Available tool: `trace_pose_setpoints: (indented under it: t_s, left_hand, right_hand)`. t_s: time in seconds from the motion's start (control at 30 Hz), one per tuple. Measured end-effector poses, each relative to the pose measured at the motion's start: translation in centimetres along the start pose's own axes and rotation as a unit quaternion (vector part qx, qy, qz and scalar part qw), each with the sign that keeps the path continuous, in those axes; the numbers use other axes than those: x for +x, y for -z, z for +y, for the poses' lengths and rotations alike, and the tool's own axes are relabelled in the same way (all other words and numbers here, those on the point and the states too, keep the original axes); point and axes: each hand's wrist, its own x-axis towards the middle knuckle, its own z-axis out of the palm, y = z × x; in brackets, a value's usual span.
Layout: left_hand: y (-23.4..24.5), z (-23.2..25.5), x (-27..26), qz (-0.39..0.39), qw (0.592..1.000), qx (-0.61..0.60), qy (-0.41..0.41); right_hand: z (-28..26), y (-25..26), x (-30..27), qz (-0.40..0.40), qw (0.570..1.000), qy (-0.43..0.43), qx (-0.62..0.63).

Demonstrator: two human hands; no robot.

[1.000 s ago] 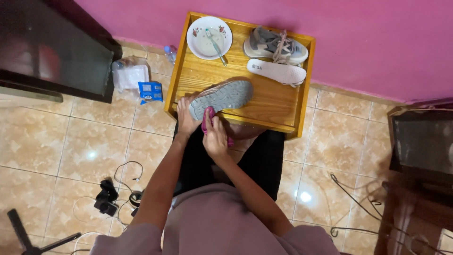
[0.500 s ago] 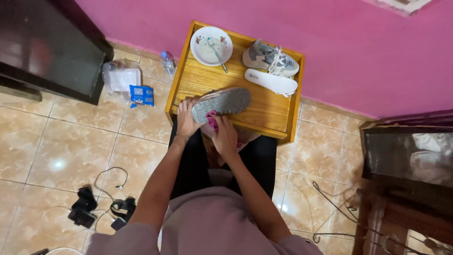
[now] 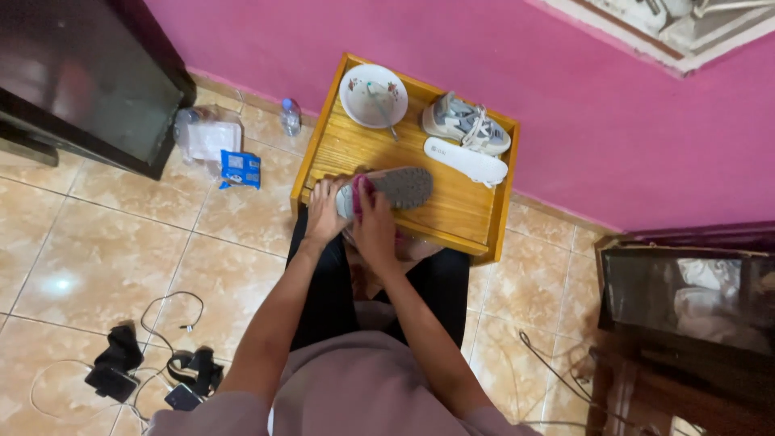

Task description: The person is cleaning the sole of a shoe by wiping it repeatedly with a pink cloth.

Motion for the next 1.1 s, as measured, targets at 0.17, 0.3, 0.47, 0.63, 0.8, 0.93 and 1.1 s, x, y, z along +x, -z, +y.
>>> trace_pose_setpoints:
  t_s: [0.17, 0.3, 0.47, 0.63, 0.8, 0.93, 1.1]
  left_hand:
    - [-1.8, -2.2, 0.1, 0.000, 1.000, 0.005, -0.001]
    - [-1.4, -1.6, -0.2, -0.001, 1.000, 0.007, -0.018]
    - [-0.5, -0.1, 0.1, 0.016, 1.000, 0.011, -0.011]
    - [0.8, 1.3, 0.3, 0.009, 1.000, 0.030, 0.002]
    - [0.2, 0.2, 0.4, -0.034, 0.999, 0.025, 0.012]
    - [0.8, 0.8, 0.2, -0.032, 0.999, 0.017, 0.004]
    - [1.5, 1.7, 0.9, -0.030, 0.999, 0.003, 0.021]
  right_hand:
    - [0.8, -3.5, -1.9, 0.022, 0.997, 0.027, -0.071]
    - [2.0, -3.8, -3.1, -0.016, 0.999, 0.013, 0.049]
    - [3.0, -2.4, -3.7, -0.058, 0.979, -0.004, 0.193]
    - [5.0, -4.5, -1.2, 0.061, 0.993, 0.008, 0.104]
    - [3.8, -5.9, -2.0, 0.080, 0.990, 0.054, 0.101]
    - [4.9, -4.9, -4.5, 0.003, 0.998, 0.014, 0.064]
    - [6.0, 0.0, -3.0, 0.064, 0.989, -0.060, 0.119]
